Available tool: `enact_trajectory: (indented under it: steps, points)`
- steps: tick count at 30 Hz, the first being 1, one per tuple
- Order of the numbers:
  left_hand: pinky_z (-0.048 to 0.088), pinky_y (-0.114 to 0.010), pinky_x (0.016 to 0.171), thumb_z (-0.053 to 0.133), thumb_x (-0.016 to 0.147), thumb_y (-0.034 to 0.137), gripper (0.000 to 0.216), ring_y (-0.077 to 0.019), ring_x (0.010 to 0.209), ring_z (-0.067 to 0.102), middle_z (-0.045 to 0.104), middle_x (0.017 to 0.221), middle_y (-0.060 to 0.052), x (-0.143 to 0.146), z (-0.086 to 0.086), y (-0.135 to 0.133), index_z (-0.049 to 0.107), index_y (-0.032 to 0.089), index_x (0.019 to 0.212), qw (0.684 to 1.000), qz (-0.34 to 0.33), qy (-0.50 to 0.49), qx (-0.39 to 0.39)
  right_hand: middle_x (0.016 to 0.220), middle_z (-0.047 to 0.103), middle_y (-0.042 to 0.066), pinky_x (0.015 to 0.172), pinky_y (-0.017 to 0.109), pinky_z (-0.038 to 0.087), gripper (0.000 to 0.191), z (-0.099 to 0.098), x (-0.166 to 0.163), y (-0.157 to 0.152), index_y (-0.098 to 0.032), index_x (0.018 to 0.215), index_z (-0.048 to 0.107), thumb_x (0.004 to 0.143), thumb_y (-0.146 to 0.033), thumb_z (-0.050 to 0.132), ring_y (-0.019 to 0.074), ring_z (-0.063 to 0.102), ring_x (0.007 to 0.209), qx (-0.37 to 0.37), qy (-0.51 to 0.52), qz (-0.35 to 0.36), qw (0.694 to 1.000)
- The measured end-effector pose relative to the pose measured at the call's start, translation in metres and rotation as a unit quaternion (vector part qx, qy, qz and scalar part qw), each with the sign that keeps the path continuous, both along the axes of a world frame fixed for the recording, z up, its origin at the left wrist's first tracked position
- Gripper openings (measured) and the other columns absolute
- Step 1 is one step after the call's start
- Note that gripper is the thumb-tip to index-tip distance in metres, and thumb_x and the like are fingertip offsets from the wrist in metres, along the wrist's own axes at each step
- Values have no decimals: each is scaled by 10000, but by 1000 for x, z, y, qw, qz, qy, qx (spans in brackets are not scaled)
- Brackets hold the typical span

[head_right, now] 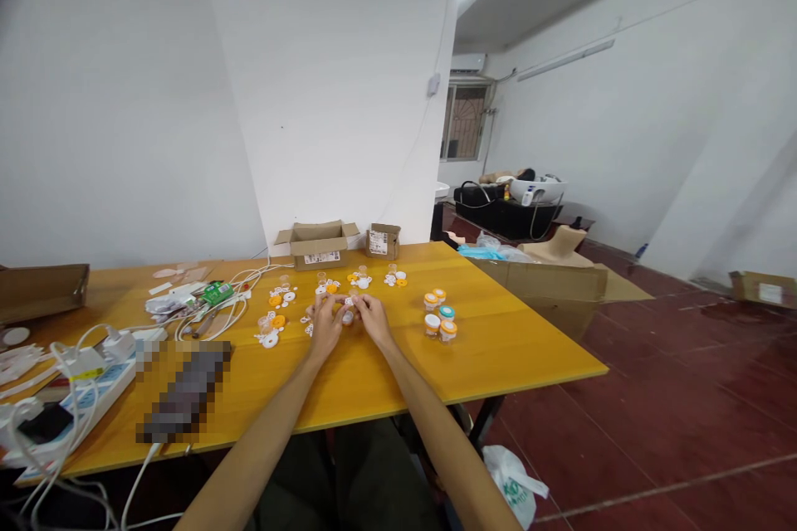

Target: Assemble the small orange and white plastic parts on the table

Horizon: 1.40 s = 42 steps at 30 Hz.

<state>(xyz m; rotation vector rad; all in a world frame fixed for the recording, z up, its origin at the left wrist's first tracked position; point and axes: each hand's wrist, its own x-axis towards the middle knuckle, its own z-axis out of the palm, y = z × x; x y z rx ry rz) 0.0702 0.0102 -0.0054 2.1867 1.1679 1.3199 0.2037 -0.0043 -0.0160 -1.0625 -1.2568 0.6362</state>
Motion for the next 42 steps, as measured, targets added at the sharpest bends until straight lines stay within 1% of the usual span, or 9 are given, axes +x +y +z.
enact_trajectory:
  steps: [5, 10, 17, 24, 29, 33, 36, 42]
  points:
    - [374, -413, 972, 604, 910, 236, 132, -267, 1117, 538, 728, 997, -58, 0, 3, -2, 722, 254, 965, 1000, -10, -1, -7, 498, 498, -22, 481, 288, 405, 635, -1, -3, 1, -235, 573, 517, 712, -853, 491, 150, 461, 469, -11, -3, -1, 1000]
    - [375, -407, 970, 606, 908, 240, 124, -264, 1117, 543, 726, 990, -50, 1, 2, -1, 717, 260, 961, 1000, -11, -8, -9, 506, 488, -29, 481, 289, 402, 680, -4, -5, 4, -238, 584, 505, 684, -908, 445, 144, 444, 466, -15, -4, -2, 1000]
    - [389, -390, 974, 587, 914, 250, 144, -249, 1097, 544, 721, 1005, -45, 0, 3, 0, 717, 257, 975, 999, -25, -18, -20, 502, 491, -42, 479, 271, 377, 685, -8, -2, 7, -230, 587, 496, 676, -908, 465, 125, 423, 464, -22, 9, 14, 1000]
    - [397, -379, 986, 585, 918, 282, 144, -238, 1072, 559, 719, 1005, -42, 0, 0, 2, 717, 246, 961, 999, -37, -31, -23, 496, 487, -36, 460, 271, 381, 683, -5, -3, 5, -230, 572, 503, 638, -910, 505, 126, 431, 451, -32, 37, 28, 998]
    - [393, -380, 983, 604, 903, 268, 131, -232, 1057, 575, 729, 997, -37, -1, -1, 3, 721, 242, 955, 999, -20, -27, -15, 475, 490, -37, 457, 270, 384, 673, -2, -5, 3, -230, 567, 508, 651, -897, 509, 124, 436, 436, -38, 41, 26, 998]
    - [384, -404, 983, 609, 897, 258, 141, -254, 1095, 560, 731, 1005, -53, -1, 0, 1, 727, 245, 973, 1000, -15, -14, -20, 457, 474, -38, 447, 272, 380, 682, 0, -6, 2, -232, 556, 505, 624, -911, 510, 125, 435, 423, -45, 51, 19, 997]
    - [386, -411, 969, 602, 898, 239, 150, -263, 1105, 552, 726, 1004, -66, 0, 0, 1, 727, 243, 980, 1000, -3, -7, -15, 453, 477, -34, 451, 280, 394, 680, 0, -7, 2, -231, 566, 520, 634, -908, 506, 134, 449, 427, -43, 55, 16, 997]
    - [378, -414, 946, 584, 902, 214, 164, -272, 1114, 540, 731, 1026, -62, 0, -1, 0, 724, 259, 978, 1000, 28, -5, 12, 491, 539, -6, 462, 286, 412, 650, 1, -5, 0, -225, 586, 544, 678, -869, 527, 161, 512, 472, -29, 54, -7, 998]
